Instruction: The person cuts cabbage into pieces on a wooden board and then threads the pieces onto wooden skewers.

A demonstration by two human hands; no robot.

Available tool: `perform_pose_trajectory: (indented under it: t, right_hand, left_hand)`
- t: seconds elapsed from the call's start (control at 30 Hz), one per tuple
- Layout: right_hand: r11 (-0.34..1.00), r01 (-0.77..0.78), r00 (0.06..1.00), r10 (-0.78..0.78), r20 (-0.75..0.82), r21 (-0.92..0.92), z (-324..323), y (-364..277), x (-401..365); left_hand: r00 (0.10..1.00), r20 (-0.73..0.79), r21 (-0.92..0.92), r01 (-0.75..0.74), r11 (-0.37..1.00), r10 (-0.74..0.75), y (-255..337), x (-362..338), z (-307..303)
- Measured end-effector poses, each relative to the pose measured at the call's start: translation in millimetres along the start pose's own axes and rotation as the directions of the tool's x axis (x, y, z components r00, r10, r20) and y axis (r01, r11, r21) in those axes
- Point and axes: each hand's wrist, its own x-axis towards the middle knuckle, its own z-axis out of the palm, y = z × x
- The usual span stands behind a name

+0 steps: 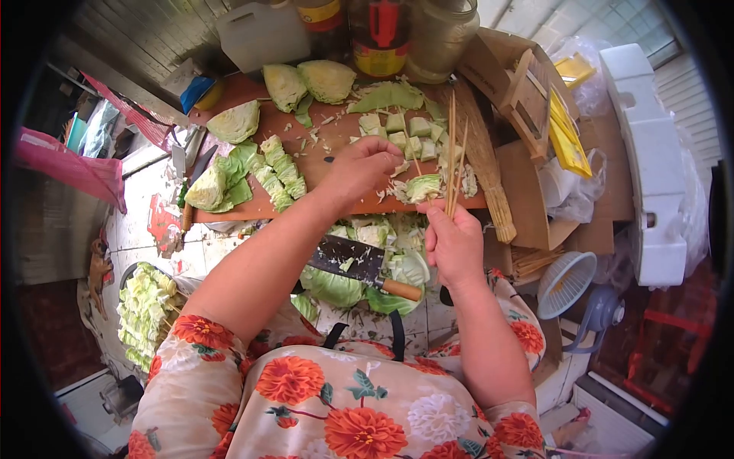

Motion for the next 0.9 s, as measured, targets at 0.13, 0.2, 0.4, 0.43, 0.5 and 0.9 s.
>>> perform_pose_trajectory:
  t: [0.13, 0.2, 0.4, 0.43, 0.5, 0.9]
  right_hand:
    - [0.998, 0.023, 0.997, -0.019, -0.072, 0.056, -6.5, -11.3, -8.5]
    - [0.998, 0.02, 0.999, -0.017, -0.049, 0.06, -12.8, -11.7, -10.8]
    - [0.997, 0.029, 1.0, -0.029, 0.0, 0.077, -25.2, -14.3, -17.1]
    - [0.997, 0.034, 0.999, -0.033, -0.007, 0.072, -26.0, -14.2, -17.4]
    - [0.997, 0.039, 0.999, -0.038, -0.015, 0.069, -28.7, -15.3, -18.6]
    - [1.0, -0.02, 0.996, 0.022, 0.084, -0.015, -31.5, -12.0, -26.1]
  left_hand:
    - [0.955, -0.192, 0.545, -0.088, 0.834, 0.226, -25.4, 37.8, -8.7]
    - [0.959, -0.268, 0.797, 0.168, 0.58, 0.09, -31.2, 46.3, -3.2]
    - [0.952, -0.246, 0.885, 0.144, 0.443, 0.182, -45.0, 68.2, 2.6]
    - [0.953, -0.242, 0.886, 0.141, 0.441, 0.181, -41.6, 67.4, 4.6]
    - [0.961, -0.248, 0.88, 0.17, 0.443, 0.122, -36.3, 66.0, 7.1]
    - [0.981, -0.193, -0.285, -0.077, 0.955, 0.022, -14.9, 54.7, -0.3]
